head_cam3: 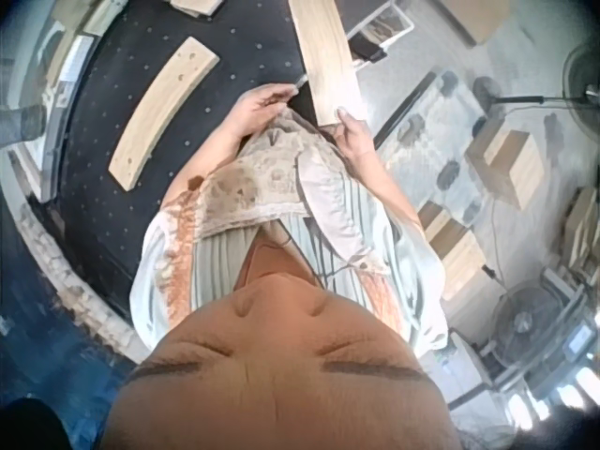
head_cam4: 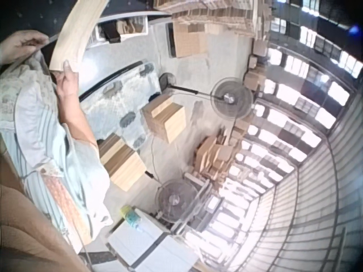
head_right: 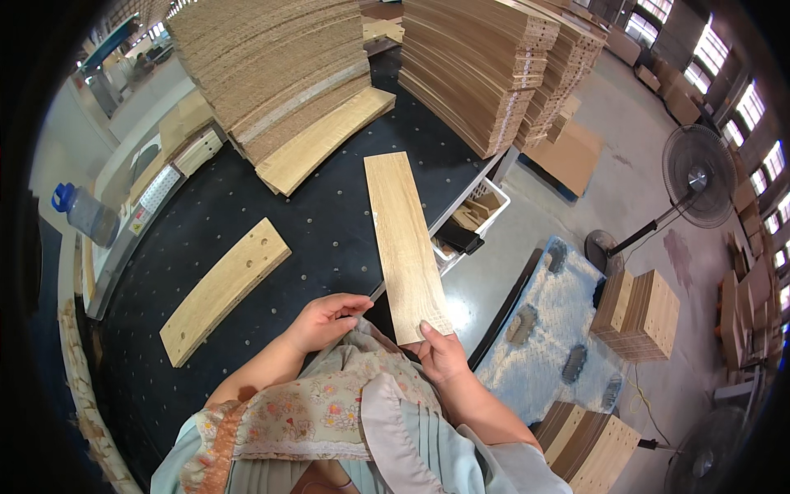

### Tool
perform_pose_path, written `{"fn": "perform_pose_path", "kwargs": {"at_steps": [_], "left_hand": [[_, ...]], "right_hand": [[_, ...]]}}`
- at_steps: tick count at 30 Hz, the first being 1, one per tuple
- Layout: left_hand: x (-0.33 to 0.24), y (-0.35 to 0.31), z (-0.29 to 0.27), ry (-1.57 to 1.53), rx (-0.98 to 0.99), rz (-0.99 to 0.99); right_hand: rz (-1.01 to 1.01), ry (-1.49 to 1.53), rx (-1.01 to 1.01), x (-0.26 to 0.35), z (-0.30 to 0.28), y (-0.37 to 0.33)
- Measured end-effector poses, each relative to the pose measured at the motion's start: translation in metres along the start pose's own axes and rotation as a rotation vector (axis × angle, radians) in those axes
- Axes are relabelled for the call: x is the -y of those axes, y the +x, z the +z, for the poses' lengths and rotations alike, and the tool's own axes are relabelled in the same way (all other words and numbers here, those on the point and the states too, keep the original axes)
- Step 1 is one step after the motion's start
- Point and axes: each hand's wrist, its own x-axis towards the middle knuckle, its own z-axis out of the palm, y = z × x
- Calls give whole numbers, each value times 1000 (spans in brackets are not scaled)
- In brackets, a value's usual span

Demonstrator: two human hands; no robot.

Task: The person applies identification stickers to the edges of curved wooden boards, picking them from a sheet and placing them on each board in a stack before moving the stack to a pallet.

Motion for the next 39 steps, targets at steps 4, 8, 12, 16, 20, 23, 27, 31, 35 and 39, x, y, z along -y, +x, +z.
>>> {"fn": "perform_pose_path", "kwargs": {"at_steps": [4, 8, 12, 16, 20, 23, 27, 31, 35, 39], "left_hand": [[-1, -1, -3, -189, -97, 8], [-50, -1, -13, 403, -232, 249], [-132, -9, -11, 1259, -29, 356], [-148, -39, -5, 1415, 304, 113], [-120, -89, -14, 1480, 331, -38], [-106, -122, -16, 1352, 269, -268], [-110, -153, -34, 1336, 21, -390], [-107, -174, -46, 1279, -98, -384], [-107, -160, -53, 1166, -163, -328], [-119, -129, -66, 1182, -182, -256]], "right_hand": [[-65, 7, -11, 2, -6, 4], [-59, -135, 34, 16, -24, -5], [22, -189, 218, 31, -11, -8], [137, -195, 339, 35, 18, 10], [259, -303, 410, 17, 49, 30], [278, -310, 428, -2, 73, 44], [206, -277, 390, -8, 100, 71], [105, -370, 374, 2, 94, 93], [-24, -410, 336, 12, 89, 109], [-403, -991, 147, 13, 92, 123]]}}
